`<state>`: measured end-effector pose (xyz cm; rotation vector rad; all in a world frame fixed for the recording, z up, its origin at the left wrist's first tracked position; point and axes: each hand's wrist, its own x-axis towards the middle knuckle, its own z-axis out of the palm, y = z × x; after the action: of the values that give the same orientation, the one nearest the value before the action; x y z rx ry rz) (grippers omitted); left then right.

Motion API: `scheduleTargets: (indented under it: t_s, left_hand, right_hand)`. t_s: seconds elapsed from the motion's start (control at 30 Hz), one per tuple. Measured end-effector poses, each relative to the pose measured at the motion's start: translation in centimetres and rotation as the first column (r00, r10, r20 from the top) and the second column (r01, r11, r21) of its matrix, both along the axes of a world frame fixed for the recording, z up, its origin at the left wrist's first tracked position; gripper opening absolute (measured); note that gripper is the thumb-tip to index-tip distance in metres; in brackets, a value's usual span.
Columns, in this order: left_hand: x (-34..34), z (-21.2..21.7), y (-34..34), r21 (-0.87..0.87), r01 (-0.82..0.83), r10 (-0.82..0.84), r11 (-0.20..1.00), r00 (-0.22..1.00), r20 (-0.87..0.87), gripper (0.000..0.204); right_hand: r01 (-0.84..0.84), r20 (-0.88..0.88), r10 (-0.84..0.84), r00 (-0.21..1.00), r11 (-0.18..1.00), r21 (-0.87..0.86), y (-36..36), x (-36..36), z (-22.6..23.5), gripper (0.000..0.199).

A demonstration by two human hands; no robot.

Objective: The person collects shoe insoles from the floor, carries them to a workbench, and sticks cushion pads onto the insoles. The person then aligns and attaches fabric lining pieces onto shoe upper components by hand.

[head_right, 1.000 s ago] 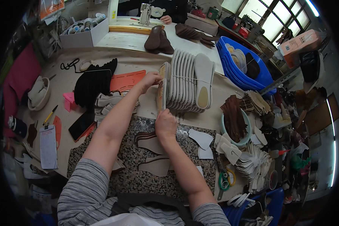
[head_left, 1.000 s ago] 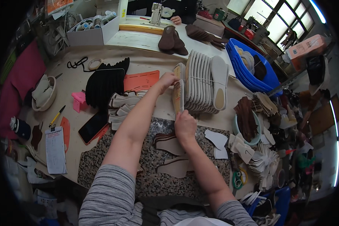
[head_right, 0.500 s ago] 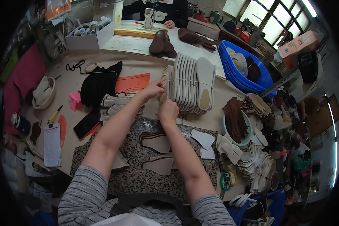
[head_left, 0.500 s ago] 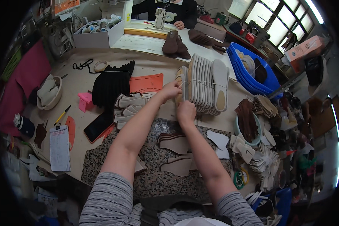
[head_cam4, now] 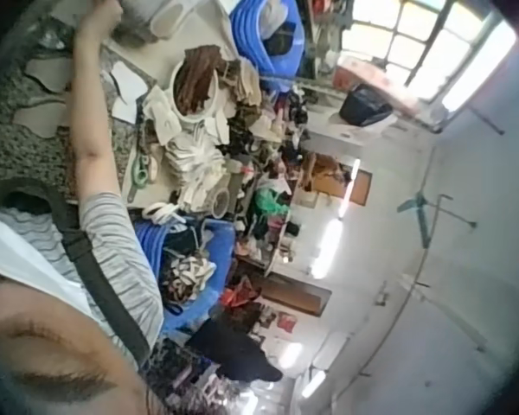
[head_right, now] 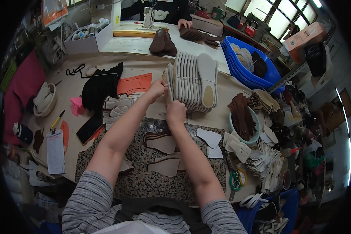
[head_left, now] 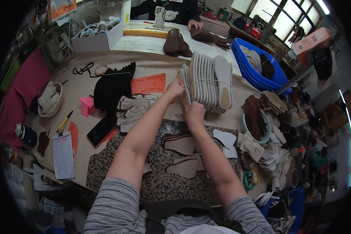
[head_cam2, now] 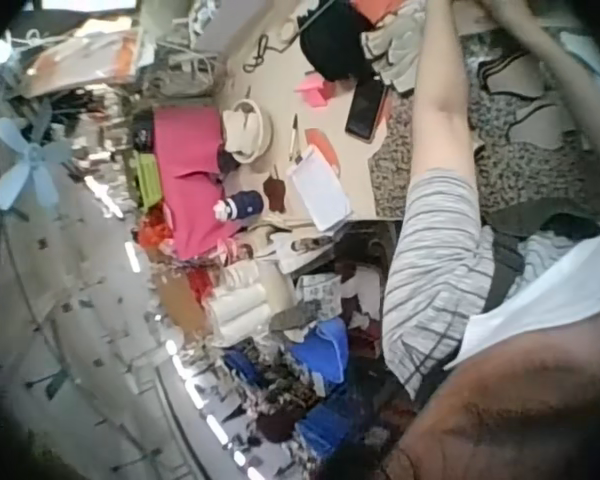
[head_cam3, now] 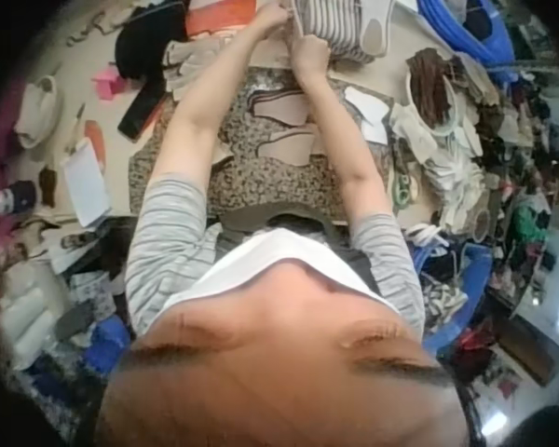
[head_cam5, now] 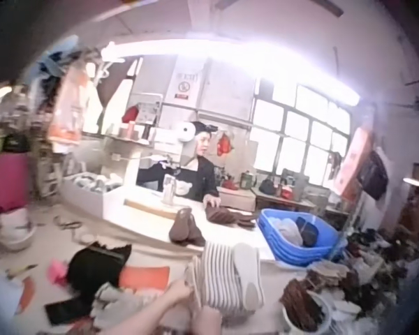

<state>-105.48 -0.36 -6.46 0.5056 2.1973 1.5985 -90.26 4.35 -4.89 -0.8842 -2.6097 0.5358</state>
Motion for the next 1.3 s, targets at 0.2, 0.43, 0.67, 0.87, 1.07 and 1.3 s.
scheduleTargets:
  t_s: [0.2,0.43,0.67,0.87,1.07,1.3]
  left_hand:
    - [1.0,0.2,0.2,-0.13,0.062,-0.083,0.99,0.983,-0.163,0.035]
    - [0.7,3.4,-2.6,-0.384,-0.118,-0.119,0.916,0.833,-0.54,0.076]
    - [19.6,13.8,-16.8,-0.375,0.387,-0.538,0.843,0.632,-0.557,0.033]
    - [29.7,3.5,-18.6,-0.359,0.229,-0.415,0.905,0.664,-0.622,0.031]
    - [29.9,-0.7,-18.3,-0.262,0.091,-0.24,0.961,0.744,-0.624,0.032]
    - [28.5,-1.8,-18.4,0.103,0.117,-0.058,0.988,0.889,-0.454,0.021]
  right_hand:
    - [-0.01,-0.027,0.013,1.0,0.996,0.085,1.4,-2.3,-1.3,0.039]
    - [-0.081,0.226,0.071,0.972,0.996,0.039,4.1,12.3,6.4,0.045]
    - [-0.05,0.06,0.078,0.995,0.928,-0.368,3.6,30.2,6.0,0.031]
    - [-0.191,-0.16,0.166,0.973,0.969,-0.155,2.6,34.5,1.1,0.022]
    - [-0.377,-0.192,0.387,0.902,0.922,0.088,4.5,32.4,-1.7,0.026]
    - [-0.391,-0.146,0.38,0.913,0.919,-0.05,5.7,32.1,-3.1,0.035]
